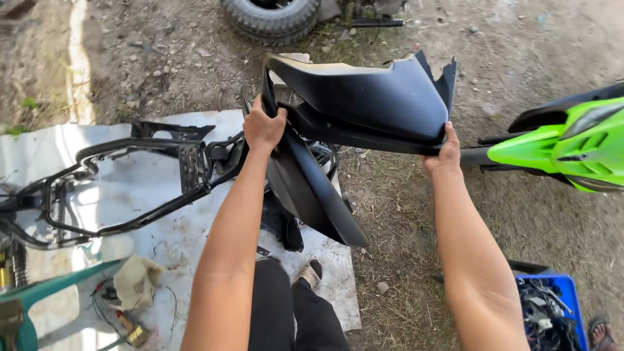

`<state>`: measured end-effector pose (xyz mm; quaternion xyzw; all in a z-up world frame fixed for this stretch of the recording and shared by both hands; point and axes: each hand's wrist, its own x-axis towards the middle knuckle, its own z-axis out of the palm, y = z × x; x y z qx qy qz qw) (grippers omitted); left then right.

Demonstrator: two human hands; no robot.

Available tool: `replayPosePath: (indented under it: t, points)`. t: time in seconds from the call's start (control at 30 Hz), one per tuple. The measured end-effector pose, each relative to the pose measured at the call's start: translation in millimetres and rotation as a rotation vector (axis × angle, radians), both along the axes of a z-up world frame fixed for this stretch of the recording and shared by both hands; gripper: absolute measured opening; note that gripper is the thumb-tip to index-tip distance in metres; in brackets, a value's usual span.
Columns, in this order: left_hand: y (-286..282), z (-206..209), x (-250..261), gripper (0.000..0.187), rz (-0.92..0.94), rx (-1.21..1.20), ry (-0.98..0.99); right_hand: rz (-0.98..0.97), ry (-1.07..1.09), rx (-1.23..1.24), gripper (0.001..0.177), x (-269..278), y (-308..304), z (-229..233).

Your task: The person sits on a white sheet on the ground and handles various black motorcycle body parts. They attempt to fit a side panel onto the motorcycle frame, then remove it and place it on the ground. Finally, they pick up a larger black plastic component and position it over the frame.

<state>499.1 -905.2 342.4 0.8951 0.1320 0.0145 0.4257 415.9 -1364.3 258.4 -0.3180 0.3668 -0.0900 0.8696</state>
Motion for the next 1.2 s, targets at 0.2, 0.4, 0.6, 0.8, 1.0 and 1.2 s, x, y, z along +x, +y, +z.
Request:
replayPosePath:
  t: [0.2,0.4,0.6,0.8,1.0,1.2]
  points:
    - [6,-49,15,0.079,0.071,0.043,-0.041,0.089,0.013,0.048,0.045,52,-16,-32]
    - [28,-55,29,0.082,0.211,0.04,-0.011,0.289,0.02,-0.017,0.045,126,25,-21]
    - [57,-86,62,0.077,0.354,0.023,-0.052,0.399,0.018,0.046,0.046,233,53,-64]
    - [66,-106,83,0.08,0.451,-0.005,-0.012,0.489,-0.002,0.016,0.039,290,75,-65]
    - [58,-76,100,0.074,0.53,-0.052,0.013,0.561,0.152,-0.123,0.043,325,88,-20]
    - [54,-68,122,0.065,0.587,-0.067,-0.047,0.709,0.123,-0.076,0.059,377,83,-38]
